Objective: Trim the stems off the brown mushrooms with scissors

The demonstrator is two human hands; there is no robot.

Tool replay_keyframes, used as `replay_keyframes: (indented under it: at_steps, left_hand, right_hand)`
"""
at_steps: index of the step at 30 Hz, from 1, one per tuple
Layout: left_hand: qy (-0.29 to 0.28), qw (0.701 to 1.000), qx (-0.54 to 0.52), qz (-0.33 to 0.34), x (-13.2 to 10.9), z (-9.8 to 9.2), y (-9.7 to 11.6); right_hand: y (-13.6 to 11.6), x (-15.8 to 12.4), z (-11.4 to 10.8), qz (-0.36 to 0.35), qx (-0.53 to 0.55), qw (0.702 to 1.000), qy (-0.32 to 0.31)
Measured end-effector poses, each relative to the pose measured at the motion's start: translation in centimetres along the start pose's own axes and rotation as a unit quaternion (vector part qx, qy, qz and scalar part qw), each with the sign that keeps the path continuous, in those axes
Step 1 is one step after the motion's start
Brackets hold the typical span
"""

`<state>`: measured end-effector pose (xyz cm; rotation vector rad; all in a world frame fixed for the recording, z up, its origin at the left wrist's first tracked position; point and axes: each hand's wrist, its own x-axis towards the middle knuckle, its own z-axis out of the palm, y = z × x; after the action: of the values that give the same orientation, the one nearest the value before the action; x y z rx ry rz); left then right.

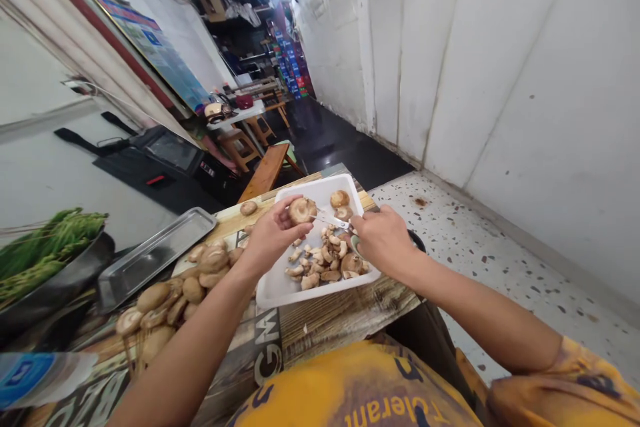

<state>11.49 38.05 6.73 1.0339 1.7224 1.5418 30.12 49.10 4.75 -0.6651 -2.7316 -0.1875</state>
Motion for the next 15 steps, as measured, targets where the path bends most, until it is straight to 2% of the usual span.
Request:
replay_keyframes:
  at_steps: [3, 7, 15]
  left_hand:
    - [0.032, 0.999, 0.028, 0.000, -1.0, -0.5, -0.5]
    - [0.068, 0.995, 0.056, 0.038, -1.3, -1.1, -1.3]
    - [0.085, 0.987, 0.108, 0.077, -2.4, 0.0, -2.0]
  right_hand:
    - [-0.8, 0.5, -1.1, -0.039, -0.034, 0.999, 0.006]
    - [-1.4, 0.9, -2.2, -0.063, -0.067, 0.996, 0.007]
    - [-2.0, 1.5, -2.9, -0.106, -0.119, 0.987, -0.022]
